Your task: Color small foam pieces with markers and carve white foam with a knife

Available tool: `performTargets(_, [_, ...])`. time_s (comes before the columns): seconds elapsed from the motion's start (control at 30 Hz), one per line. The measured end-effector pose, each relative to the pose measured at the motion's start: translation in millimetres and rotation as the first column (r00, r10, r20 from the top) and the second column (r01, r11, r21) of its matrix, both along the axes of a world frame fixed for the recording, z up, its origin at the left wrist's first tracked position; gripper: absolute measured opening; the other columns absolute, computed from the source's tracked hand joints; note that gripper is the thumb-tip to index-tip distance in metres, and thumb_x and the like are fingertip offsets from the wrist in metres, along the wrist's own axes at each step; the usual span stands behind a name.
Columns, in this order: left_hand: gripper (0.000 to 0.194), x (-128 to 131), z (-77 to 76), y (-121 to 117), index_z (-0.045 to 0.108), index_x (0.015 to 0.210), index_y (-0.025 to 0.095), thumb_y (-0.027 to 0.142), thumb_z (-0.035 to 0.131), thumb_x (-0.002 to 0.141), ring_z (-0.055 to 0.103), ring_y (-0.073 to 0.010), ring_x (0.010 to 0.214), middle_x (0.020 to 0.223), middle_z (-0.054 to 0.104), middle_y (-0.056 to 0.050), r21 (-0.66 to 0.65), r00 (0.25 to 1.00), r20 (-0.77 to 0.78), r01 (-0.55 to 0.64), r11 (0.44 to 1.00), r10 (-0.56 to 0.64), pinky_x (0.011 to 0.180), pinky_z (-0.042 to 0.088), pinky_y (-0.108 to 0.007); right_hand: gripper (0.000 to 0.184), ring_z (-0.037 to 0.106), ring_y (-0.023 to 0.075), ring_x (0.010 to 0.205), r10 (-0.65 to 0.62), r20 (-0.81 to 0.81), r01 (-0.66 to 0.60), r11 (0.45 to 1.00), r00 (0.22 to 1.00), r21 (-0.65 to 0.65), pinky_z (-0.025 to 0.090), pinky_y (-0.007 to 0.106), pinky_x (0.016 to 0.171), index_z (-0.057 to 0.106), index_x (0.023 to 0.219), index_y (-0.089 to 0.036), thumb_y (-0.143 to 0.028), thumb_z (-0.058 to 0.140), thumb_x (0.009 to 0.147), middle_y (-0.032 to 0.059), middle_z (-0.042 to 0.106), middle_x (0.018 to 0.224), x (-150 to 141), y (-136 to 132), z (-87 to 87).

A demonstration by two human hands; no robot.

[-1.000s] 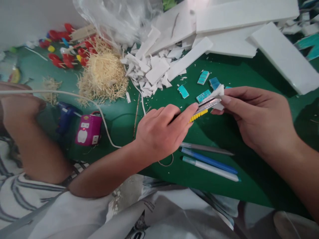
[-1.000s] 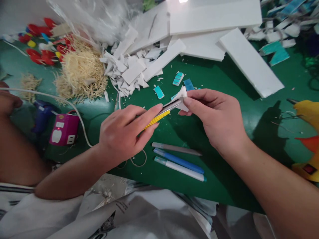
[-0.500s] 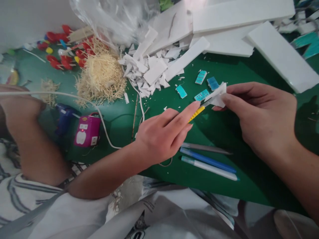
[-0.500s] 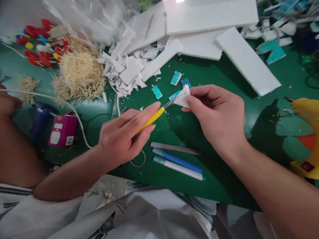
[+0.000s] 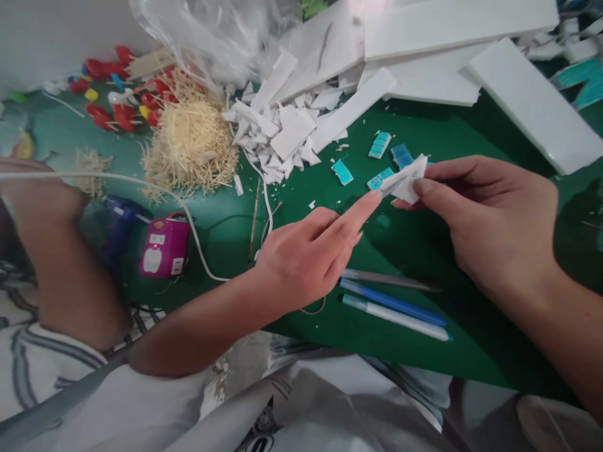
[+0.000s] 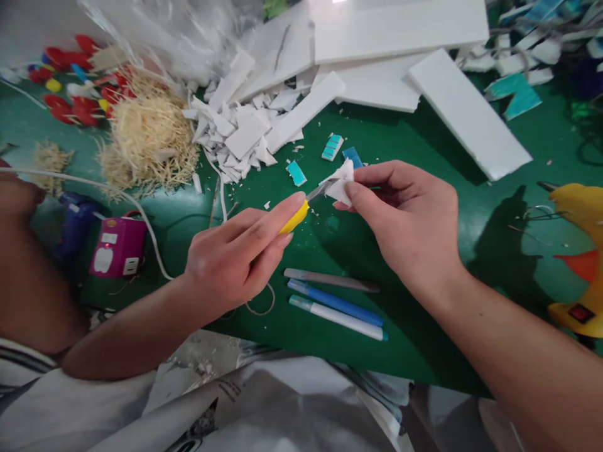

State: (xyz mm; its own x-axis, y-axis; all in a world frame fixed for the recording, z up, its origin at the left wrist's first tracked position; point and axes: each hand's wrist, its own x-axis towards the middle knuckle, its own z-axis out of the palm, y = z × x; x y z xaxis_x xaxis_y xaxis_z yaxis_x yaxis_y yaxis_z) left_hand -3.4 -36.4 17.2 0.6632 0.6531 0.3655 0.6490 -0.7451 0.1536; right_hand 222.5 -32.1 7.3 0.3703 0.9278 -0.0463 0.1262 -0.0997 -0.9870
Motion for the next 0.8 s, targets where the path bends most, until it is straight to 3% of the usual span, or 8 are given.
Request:
performTargets(0.57, [0.041, 1.0, -0.3, -0.1, 0.058, 0.155, 0.024, 0.022, 0.043, 0.117, 0.069, -0.0062, 0.077, 0.1, 0.08, 0.001, -0.036, 0.999, -0.04, 0.003, 0.999, -0.004, 0.07, 0.053, -0.016, 0.012, 0.079, 0.0154, 0.066, 0.076, 0.039, -0.076, 0.997, 0.996, -0.017, 0.068, 0.028, 0.066, 0.082, 0.077, -0.025, -0.013, 0.083, 0.081, -0.0037, 0.081, 0.071, 3.5, 0.2, 2.1])
performTargets(0.8, [0.043, -2.2, -2.2, 3.0, 0.061, 0.156, 0.025, 0.021, 0.048, 0.115, 0.071, -0.0064, 0.075, 0.098, 0.076, 0.001, 0.012, 0.996, -0.085, 0.038, 0.999, -0.037, 0.067, 0.052, -0.017, 0.014, 0.079, 0.0151, 0.066, 0.116, 0.083, -0.116, 0.993, 0.99, 0.0, 0.068, 0.029, 0.065, 0.081, 0.08, -0.027, -0.014, 0.082, 0.085, -0.0051, 0.081, 0.075, 4.3, 0.2, -0.7])
